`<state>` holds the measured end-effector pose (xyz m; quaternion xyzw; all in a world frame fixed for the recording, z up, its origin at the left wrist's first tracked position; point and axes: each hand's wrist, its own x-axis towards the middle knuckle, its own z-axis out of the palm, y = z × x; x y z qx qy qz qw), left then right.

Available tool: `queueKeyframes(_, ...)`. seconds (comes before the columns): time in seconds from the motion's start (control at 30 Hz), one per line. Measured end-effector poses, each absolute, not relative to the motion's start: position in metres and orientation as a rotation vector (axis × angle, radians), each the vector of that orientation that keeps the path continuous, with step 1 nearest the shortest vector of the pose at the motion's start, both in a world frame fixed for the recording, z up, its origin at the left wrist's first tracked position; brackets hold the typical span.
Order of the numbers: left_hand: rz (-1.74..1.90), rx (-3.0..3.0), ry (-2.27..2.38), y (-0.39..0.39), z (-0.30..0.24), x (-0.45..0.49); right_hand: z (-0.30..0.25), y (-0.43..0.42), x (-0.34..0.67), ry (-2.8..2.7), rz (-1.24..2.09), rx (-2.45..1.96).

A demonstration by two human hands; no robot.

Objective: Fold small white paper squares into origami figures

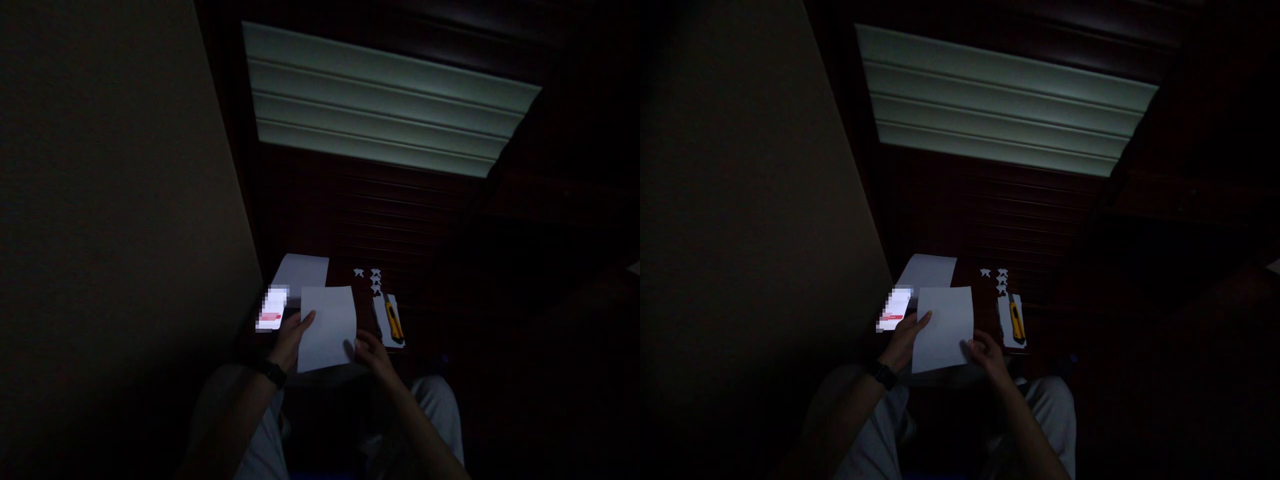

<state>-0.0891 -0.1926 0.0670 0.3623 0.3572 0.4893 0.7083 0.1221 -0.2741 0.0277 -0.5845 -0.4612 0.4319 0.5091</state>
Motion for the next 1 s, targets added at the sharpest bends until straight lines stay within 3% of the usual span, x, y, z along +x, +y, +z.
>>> queueKeyframes(0.33,1.095,0.602,0.741,-0.186,0.065,-0.094,0.085,-0.241,0.135,-1.405,0.657,-1.43)
queueKeyframes(0.43,1.045,0.517,0.695,-0.191,0.062,-0.098,0.087,-0.231,0.132,-1.863,0.304,-1.403)
queueKeyframes(0.57,0.976,0.537,0.694,-0.204,0.049,-0.104,0.052,-0.228,0.127,-2.265,-0.131,-1.369)
queueKeyframes(0.83,0.853,0.741,0.998,-0.211,-0.005,-0.107,0.009,-0.246,0.135,-2.391,-0.12,-1.467)
queueKeyframes(1.0,0.855,0.782,1.122,-0.201,-0.022,-0.091,0.009,-0.244,0.103,-2.105,-0.252,-1.88)
